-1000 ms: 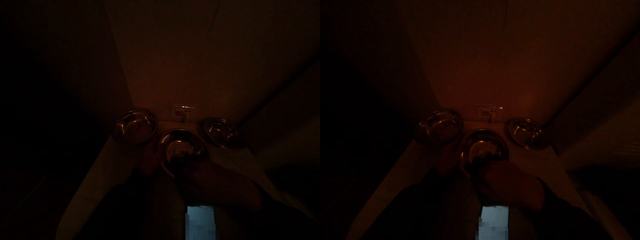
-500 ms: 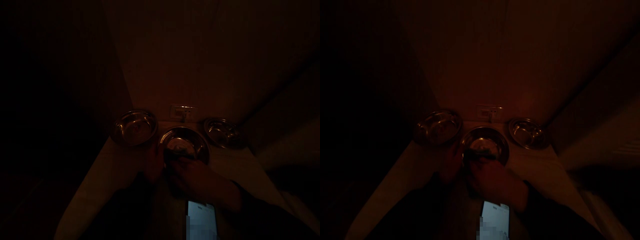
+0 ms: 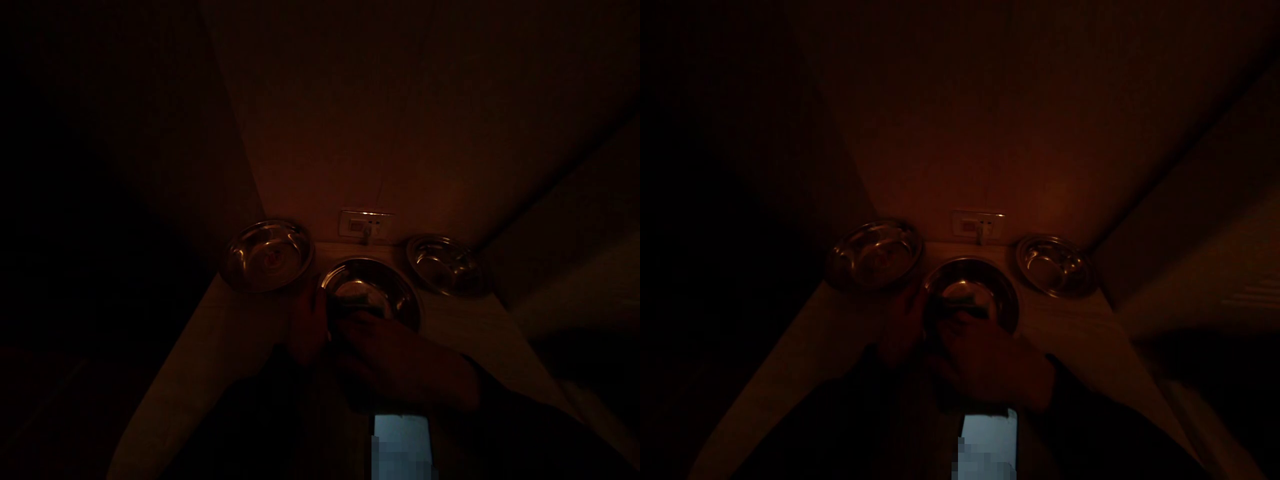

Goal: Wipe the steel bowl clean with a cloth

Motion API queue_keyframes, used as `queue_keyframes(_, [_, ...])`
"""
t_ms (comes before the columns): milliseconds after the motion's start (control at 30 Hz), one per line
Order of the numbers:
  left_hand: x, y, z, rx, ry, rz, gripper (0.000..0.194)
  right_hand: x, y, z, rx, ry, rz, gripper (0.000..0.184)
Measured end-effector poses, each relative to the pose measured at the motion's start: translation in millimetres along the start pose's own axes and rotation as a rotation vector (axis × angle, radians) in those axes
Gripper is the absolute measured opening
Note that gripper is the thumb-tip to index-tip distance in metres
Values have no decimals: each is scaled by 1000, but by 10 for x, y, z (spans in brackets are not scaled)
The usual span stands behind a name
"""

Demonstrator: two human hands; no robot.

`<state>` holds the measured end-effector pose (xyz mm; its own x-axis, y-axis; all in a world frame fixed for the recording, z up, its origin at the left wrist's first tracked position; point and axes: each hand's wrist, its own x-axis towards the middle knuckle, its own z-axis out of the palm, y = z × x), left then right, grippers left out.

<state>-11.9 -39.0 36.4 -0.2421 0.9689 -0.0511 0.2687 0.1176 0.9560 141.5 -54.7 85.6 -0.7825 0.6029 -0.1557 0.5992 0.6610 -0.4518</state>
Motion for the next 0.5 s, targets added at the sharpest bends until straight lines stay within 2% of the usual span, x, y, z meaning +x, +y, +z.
queue_keyframes(267, [20, 29, -42, 10, -20, -15, 39, -185, 19, -75, -44, -105, 72, 37])
queue_keyframes(500, [-13, 40, -8, 14, -17, 13, 36, 24, 43, -45, -10, 5, 14, 46])
